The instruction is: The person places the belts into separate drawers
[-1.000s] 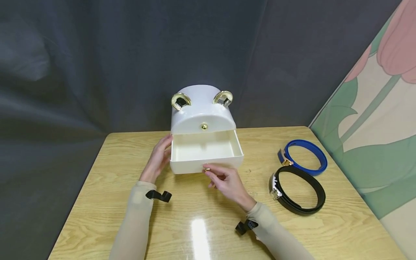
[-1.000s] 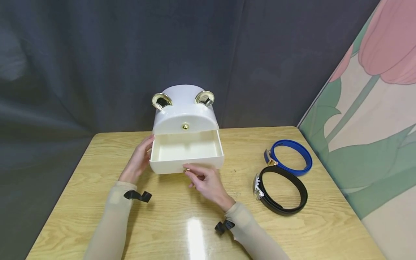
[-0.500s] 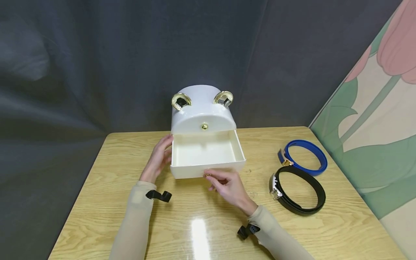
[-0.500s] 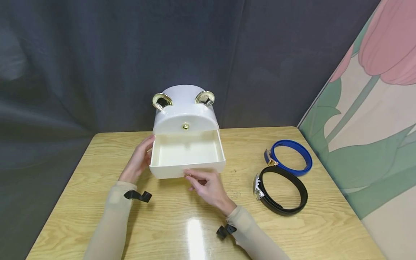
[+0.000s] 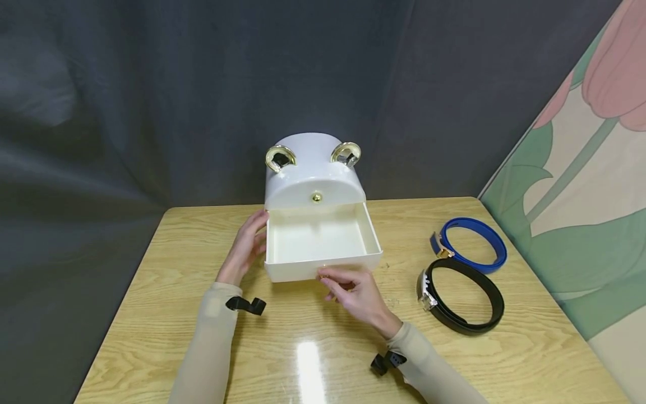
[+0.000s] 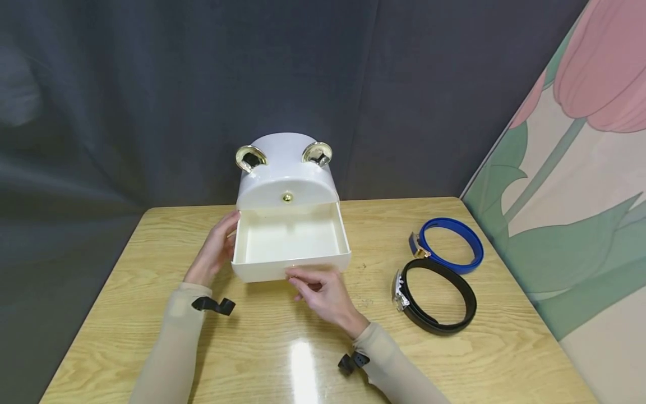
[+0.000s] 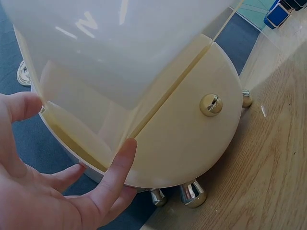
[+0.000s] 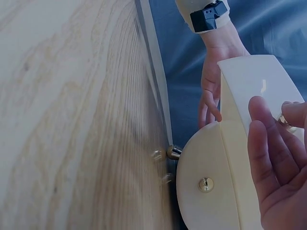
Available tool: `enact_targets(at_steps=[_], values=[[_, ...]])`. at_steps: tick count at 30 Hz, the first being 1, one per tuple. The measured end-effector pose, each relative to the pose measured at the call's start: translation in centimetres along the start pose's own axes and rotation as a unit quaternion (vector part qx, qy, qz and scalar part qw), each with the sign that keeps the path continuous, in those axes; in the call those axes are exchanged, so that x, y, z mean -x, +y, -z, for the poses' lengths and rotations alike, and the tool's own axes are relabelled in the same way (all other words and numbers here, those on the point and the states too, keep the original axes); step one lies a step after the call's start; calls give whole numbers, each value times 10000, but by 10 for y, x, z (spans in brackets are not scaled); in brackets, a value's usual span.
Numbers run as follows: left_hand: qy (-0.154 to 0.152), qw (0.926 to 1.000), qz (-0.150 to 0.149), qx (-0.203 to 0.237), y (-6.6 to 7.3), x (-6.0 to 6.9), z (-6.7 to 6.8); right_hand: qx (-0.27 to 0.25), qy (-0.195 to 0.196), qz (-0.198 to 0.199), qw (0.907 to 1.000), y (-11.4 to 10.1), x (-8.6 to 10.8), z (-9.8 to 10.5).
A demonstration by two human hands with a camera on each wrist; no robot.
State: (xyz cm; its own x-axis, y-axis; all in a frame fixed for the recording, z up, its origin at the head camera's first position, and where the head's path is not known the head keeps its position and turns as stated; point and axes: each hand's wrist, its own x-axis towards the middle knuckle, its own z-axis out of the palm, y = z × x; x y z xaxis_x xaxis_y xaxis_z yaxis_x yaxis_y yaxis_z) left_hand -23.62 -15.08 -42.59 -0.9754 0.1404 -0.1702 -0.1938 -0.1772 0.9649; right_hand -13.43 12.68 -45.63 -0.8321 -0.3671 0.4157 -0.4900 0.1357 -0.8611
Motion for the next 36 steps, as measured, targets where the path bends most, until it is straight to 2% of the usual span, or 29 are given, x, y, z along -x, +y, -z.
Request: enact_targets(at_steps=[17,23,31,36], values=[[0,9998,-6,-223,3,4,-2,5,112,-155,9998,-4,3,-3],[-16,9997,-8,-251,2,4,-2,-30,144,-24,9999,-4,4,-5],[-103,9993,31,-345,4,6,0,206,39,130,9997,-5,9,-2],[-111,9990,12,-440,4,6,1,118,-11,200,9997,-6,12,2]])
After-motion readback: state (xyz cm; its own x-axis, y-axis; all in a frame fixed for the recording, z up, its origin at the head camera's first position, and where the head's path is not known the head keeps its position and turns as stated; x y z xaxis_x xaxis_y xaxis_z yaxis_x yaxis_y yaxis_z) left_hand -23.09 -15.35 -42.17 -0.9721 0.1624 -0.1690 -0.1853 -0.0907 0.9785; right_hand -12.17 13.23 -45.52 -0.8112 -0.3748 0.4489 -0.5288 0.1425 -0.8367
